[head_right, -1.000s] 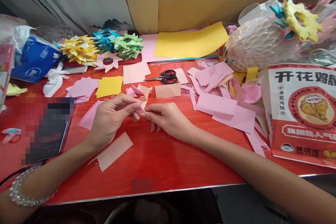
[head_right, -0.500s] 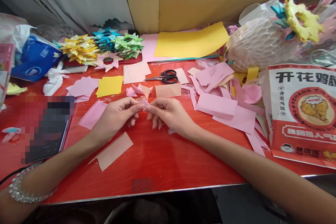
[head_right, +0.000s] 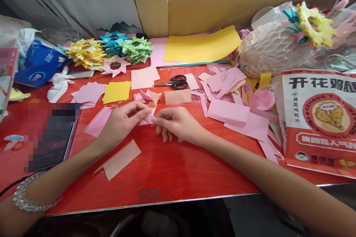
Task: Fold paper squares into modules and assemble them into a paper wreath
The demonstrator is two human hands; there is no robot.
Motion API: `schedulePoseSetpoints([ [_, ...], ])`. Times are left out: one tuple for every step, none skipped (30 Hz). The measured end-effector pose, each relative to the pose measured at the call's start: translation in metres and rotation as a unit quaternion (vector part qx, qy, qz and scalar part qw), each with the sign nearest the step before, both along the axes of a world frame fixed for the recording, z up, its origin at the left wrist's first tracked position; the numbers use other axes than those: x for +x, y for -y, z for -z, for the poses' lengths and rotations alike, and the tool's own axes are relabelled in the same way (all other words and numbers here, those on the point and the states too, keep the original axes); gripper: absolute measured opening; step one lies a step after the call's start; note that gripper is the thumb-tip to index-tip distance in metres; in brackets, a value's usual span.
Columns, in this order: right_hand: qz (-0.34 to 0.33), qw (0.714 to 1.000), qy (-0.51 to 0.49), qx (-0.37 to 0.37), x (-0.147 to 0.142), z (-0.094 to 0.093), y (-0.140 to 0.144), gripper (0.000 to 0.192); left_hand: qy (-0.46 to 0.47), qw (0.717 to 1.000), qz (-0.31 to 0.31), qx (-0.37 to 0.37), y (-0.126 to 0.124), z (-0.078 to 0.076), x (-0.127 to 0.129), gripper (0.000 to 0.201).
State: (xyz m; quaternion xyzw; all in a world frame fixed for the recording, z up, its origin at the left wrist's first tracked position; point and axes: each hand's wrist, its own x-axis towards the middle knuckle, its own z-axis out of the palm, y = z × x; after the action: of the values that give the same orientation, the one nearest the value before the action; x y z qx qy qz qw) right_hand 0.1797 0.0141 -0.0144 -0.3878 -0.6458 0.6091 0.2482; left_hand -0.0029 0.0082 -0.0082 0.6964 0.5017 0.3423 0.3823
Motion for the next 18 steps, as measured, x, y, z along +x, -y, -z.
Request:
schedulePoseSetpoints([
  [-0.006,1.000,0.010,0.011,0.0002,-0.0006,0.0008,0.034,-0.010,1.000,0.016,-0.008,-0.0002,0.0002,-0.0006,0.022],
  [-0.007,1.000,0.018,0.023,0.0003,-0.0010,0.0016,0.034,-0.019,0.999,0.026,-0.016,-0.0003,0.0004,-0.0011,0.023],
  [-0.008,0.999,0.023,0.033,0.0004,-0.0011,0.0023,0.035,-0.024,0.999,0.030,-0.022,-0.0003,0.0006,-0.0016,0.023],
  [-0.009,0.999,0.029,0.044,0.0003,-0.0010,0.0028,0.035,-0.027,0.999,0.031,-0.025,-0.0002,0.0008,-0.0020,0.023],
  [-0.010,0.998,0.035,0.053,0.0003,-0.0005,0.0031,0.036,-0.031,0.999,0.031,-0.025,-0.0001,0.0009,-0.0021,0.023],
  [-0.010,0.997,0.038,0.061,0.0003,0.0001,0.0034,0.036,-0.035,0.999,0.029,-0.024,0.0000,0.0009,-0.0019,0.024],
  [-0.008,0.997,0.040,0.066,0.0002,0.0008,0.0035,0.035,-0.037,0.999,0.025,-0.022,0.0002,0.0008,-0.0015,0.024],
  [-0.003,0.997,0.041,0.068,0.0001,0.0016,0.0037,0.035,-0.038,0.999,0.022,-0.020,0.0006,0.0006,-0.0008,0.024],
  [0.005,0.997,0.042,0.067,0.0000,0.0021,0.0038,0.035,-0.041,0.999,0.021,-0.018,0.0012,0.0002,-0.0001,0.024],
  [0.013,0.997,0.043,0.065,-0.0002,0.0023,0.0041,0.035,-0.047,0.998,0.024,-0.014,0.0020,-0.0004,0.0007,0.024],
  [0.021,0.996,0.047,0.066,-0.0004,0.0022,0.0044,0.035,-0.054,0.998,0.031,-0.009,0.0030,-0.0011,0.0015,0.023],
  [0.024,0.996,0.054,0.071,-0.0007,0.0018,0.0048,0.036,-0.063,0.997,0.039,-0.003,0.0041,-0.0018,0.0022,0.023],
  [0.024,0.995,0.062,0.078,-0.0010,0.0011,0.0053,0.036,-0.073,0.996,0.044,0.007,0.0053,-0.0025,0.0028,0.023],
  [0.019,0.994,0.070,0.088,-0.0013,0.0005,0.0058,0.036,-0.083,0.995,0.046,0.017,0.0064,-0.0031,0.0032,0.024],
  [0.012,0.992,0.077,0.097,-0.0016,-0.0001,0.0062,0.035,-0.091,0.995,0.042,0.026,0.0072,-0.0038,0.0036,0.025],
  [0.006,0.991,0.084,0.106,-0.0018,-0.0004,0.0066,0.035,-0.099,0.994,0.037,0.031,0.0075,-0.0044,0.0038,0.025],
  [0.003,0.990,0.090,0.112,-0.0020,-0.0004,0.0068,0.034,-0.106,0.993,0.031,0.031,0.0074,-0.0053,0.0037,0.026],
  [0.002,0.989,0.092,0.114,-0.0021,-0.0001,0.0070,0.034,-0.109,0.993,0.027,0.025,0.0067,-0.0063,0.0034,0.026],
])
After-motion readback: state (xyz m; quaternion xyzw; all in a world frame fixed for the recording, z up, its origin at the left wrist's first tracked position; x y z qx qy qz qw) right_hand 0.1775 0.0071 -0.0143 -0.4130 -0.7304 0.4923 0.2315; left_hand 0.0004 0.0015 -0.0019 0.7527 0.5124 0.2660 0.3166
